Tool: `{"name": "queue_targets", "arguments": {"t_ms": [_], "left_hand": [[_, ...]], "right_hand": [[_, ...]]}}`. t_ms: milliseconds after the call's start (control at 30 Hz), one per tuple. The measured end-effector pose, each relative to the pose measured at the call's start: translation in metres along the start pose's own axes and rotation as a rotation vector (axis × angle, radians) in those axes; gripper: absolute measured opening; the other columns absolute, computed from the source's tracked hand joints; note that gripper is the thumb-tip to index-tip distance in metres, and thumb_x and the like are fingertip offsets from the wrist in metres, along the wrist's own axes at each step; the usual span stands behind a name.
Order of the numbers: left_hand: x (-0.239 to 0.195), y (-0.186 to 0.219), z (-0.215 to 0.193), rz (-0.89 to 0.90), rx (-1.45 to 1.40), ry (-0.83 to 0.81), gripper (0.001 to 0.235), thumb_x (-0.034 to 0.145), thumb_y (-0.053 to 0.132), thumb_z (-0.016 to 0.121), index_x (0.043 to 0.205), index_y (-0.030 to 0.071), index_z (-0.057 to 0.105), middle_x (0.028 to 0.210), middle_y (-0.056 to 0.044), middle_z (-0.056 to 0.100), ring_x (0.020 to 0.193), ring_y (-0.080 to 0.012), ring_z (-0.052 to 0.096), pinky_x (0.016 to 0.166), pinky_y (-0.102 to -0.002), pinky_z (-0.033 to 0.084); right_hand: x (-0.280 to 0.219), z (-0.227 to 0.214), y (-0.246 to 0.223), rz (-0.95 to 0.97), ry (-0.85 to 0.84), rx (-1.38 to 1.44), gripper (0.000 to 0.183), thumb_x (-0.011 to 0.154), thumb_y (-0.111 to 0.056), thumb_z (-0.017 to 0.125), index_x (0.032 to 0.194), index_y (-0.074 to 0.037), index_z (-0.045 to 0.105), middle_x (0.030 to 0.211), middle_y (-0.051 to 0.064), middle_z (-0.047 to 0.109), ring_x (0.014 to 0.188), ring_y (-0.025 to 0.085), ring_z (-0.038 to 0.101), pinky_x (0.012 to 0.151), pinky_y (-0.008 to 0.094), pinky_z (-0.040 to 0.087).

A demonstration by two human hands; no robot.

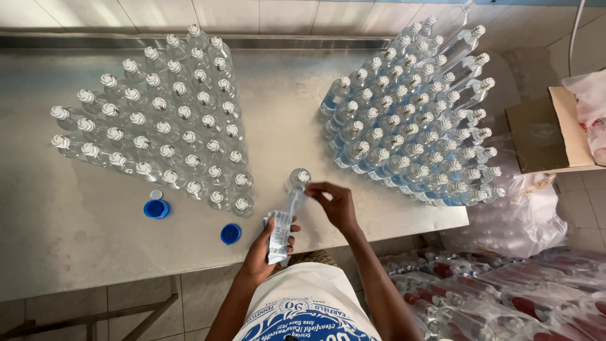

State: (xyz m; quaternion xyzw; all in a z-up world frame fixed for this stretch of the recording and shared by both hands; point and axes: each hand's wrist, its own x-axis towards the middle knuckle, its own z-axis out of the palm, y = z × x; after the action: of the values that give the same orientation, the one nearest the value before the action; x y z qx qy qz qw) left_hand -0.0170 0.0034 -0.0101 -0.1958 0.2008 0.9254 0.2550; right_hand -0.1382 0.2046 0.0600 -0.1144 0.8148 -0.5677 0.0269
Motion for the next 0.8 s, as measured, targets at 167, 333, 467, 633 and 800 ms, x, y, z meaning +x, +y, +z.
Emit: {"name": "queue_targets", "arguments": {"t_ms": [167,333,467,633,800], "left_hand": [[0.0,0.009,0.008,0.015,-0.005,0.038,0.071,0.105,0.052,0.058,0.153,0.0,0.059,0.123,-0.017,0.071,0.086,-0.0181,0.06,0.071,-0.029,0.049],[-0.001,0.005,0.007,0.017,-0.019,0.053,0.07,0.106,0.051,0.057,0.153,0.0,0.06,0.122,-0.016,0.071,0.084,-0.0172,0.06,0.07,-0.029,0.048],[-0.002,0.003,0.009,0.002,-0.006,0.096,0.071,0.105,0.053,0.056,0.153,0.001,0.061,0.121,-0.015,0.071,0.084,-0.0166,0.06,0.07,-0.029,0.049],[0.004,-0.001,0.0,0.012,-0.022,0.102,0.071,0.105,0.053,0.057,0.152,0.0,0.061,0.12,-0.015,0.071,0.082,-0.0164,0.06,0.069,-0.03,0.049],[0.011,-0.005,-0.009,0.013,-0.008,0.121,0.08,0.108,0.059,0.055,0.159,-0.002,0.055,0.132,-0.021,0.076,0.09,-0.0194,0.072,0.072,-0.03,0.059]], "right_hand": [[0.036,0.003,0.019,0.038,0.089,-0.043,0.015,0.098,-0.011,0.081,0.113,-0.009,0.085,0.111,0.006,0.086,0.104,0.016,0.081,0.09,0.029,0.065],[0.028,0.003,0.054,0.08,0.056,-0.041,0.017,0.099,-0.009,0.079,0.116,-0.007,0.083,0.113,0.007,0.086,0.107,0.018,0.081,0.095,0.032,0.066],[0.009,0.004,0.061,-0.005,0.013,-0.12,0.034,0.1,-0.009,0.079,0.134,-0.009,0.074,0.134,0.009,0.079,0.128,0.024,0.075,0.108,0.038,0.062],[0.012,0.008,0.055,-0.11,-0.009,-0.214,0.067,0.089,-0.026,0.092,0.145,-0.009,0.06,0.146,0.013,0.066,0.139,0.032,0.064,0.118,0.047,0.055],[0.027,0.024,0.05,0.005,-0.103,-0.117,0.099,0.089,-0.017,0.089,0.169,-0.006,0.032,0.151,0.018,0.067,0.152,0.043,0.051,0.132,0.066,0.033]]}}
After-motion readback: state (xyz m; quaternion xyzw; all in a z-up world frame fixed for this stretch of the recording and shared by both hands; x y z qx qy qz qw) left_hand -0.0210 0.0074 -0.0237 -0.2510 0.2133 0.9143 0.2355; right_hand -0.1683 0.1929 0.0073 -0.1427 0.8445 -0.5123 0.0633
